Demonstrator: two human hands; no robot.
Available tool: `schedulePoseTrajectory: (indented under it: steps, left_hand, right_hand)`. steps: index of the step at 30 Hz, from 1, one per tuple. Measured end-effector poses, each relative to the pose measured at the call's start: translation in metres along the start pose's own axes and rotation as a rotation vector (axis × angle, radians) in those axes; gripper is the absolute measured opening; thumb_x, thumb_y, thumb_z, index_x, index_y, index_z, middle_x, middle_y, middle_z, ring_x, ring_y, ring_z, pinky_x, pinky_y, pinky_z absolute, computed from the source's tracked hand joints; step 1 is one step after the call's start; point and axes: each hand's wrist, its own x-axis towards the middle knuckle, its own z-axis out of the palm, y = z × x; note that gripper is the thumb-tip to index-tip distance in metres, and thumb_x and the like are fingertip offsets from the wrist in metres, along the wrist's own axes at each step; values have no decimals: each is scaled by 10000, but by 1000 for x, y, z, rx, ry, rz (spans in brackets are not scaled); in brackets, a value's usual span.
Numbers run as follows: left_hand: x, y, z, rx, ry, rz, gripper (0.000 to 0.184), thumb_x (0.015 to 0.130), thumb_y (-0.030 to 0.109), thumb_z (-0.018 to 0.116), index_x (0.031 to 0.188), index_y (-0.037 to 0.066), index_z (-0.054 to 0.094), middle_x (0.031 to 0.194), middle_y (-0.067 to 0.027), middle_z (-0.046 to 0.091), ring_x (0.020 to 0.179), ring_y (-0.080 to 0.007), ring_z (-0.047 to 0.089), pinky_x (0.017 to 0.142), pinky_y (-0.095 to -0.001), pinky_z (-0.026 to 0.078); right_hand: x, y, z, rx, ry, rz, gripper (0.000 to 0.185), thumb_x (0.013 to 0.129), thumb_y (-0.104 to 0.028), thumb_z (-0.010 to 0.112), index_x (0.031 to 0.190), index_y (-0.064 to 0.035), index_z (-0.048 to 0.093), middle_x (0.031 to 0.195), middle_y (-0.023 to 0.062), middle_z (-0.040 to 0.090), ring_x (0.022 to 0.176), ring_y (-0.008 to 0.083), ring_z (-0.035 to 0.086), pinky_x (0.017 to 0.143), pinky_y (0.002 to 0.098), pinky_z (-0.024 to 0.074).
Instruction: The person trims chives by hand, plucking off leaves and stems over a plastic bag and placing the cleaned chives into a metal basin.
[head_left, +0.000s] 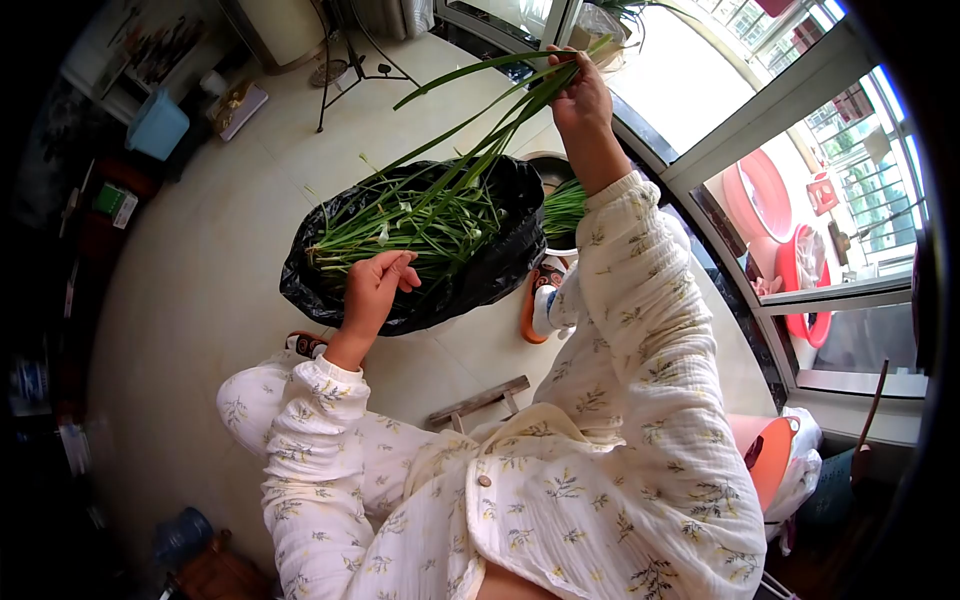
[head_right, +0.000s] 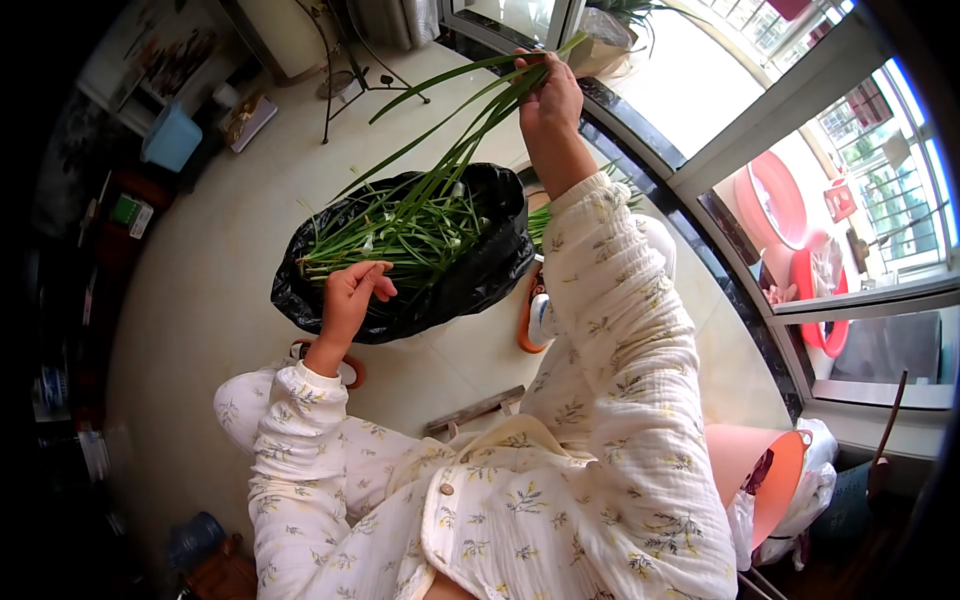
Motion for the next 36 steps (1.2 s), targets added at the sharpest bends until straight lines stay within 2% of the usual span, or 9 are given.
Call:
schedulePoseTrajectory:
  steps: [11, 14, 17, 18, 22, 26, 30, 33, 36]
  left_hand:
    - [0, -2, -1, -477, 411, -61, 331, 989, 260, 448, 1050, -22, 611, 717, -77, 659, 573, -115, 584, 608, -224, 472]
    - [0, -15, -28, -503, 275, -120, 387, 984, 328, 447, 1110, -5, 597, 862, -92, 677, 720, -130, 620, 688, -237, 478]
    - [9, -7, -37, -218, 229, -229, 461, 966, 396, 463, 1211, 17, 559, 1100, -113, 634, 953, -133, 593, 800, -263, 460]
    - [10, -8, -41, -140, 191, -276, 528, 946, 393, 511, 1333, 38, 455, 1313, -122, 502, 1138, -158, 504, 882, -286, 424]
    - [15, -28, -66, -133, 323, -158, 573, 936, 272, 562, 1403, 34, 332, 1371, -139, 426, 1187, -214, 474, 910, -281, 416]
    - [21, -2, -74, -277, 419, -34, 467, 934, 201, 564, 1336, 17, 413, 1274, -127, 497, 1104, -184, 518, 941, -290, 408]
    - [23, 21, -64, -480, 229, -50, 382, 950, 274, 529, 1254, 45, 495, 1195, -92, 573, 1064, -167, 567, 886, -269, 446]
    - [21, 22, -50, -505, -7, -51, 388, 942, 286, 541, 1224, 21, 512, 1144, -82, 605, 986, -169, 608, 854, -284, 476]
    - [16, 19, -27, -566, -162, -85, 270, 913, 189, 600, 1117, 13, 581, 996, -43, 657, 850, -116, 629, 779, -254, 491]
  right_hand:
    - [-2, -3, 1, 113, -14, -115, 86, 939, -101, 499, 957, -17, 500, 897, 227, 650, 722, 239, 637, 639, 309, 527]
    - [9, -17, -4, 109, -48, -89, 166, 965, -145, 448, 1007, 6, 502, 969, 236, 637, 827, 251, 628, 716, 321, 522]
    - [-12, -22, 10, 138, -160, 50, 261, 986, -176, 386, 1062, 45, 502, 1072, 253, 600, 933, 268, 608, 812, 337, 510]
    - [-23, -23, 16, 116, -202, 86, 286, 989, -180, 373, 1090, 58, 495, 1100, 256, 586, 963, 270, 599, 836, 340, 503]
    - [-69, -19, 33, 30, -471, 275, 348, 995, -183, 351, 1185, 84, 467, 1171, 256, 555, 1042, 269, 581, 905, 353, 484]
    - [-124, -8, 49, -152, -685, 470, 359, 990, -180, 398, 1226, 83, 458, 1185, 224, 561, 1034, 239, 602, 908, 323, 500]
    - [-148, 20, 39, -246, -713, 678, 247, 971, -181, 477, 1087, 19, 562, 1039, 120, 629, 946, 177, 630, 848, 301, 521]
    - [-159, 34, 33, -441, -674, 688, 212, 966, -186, 496, 1029, -1, 577, 973, 80, 643, 875, 138, 630, 766, 261, 513]
    - [-163, 53, 24, -545, -627, 624, 169, 943, -184, 545, 958, -22, 588, 872, 24, 630, 784, 85, 593, 673, 221, 468]
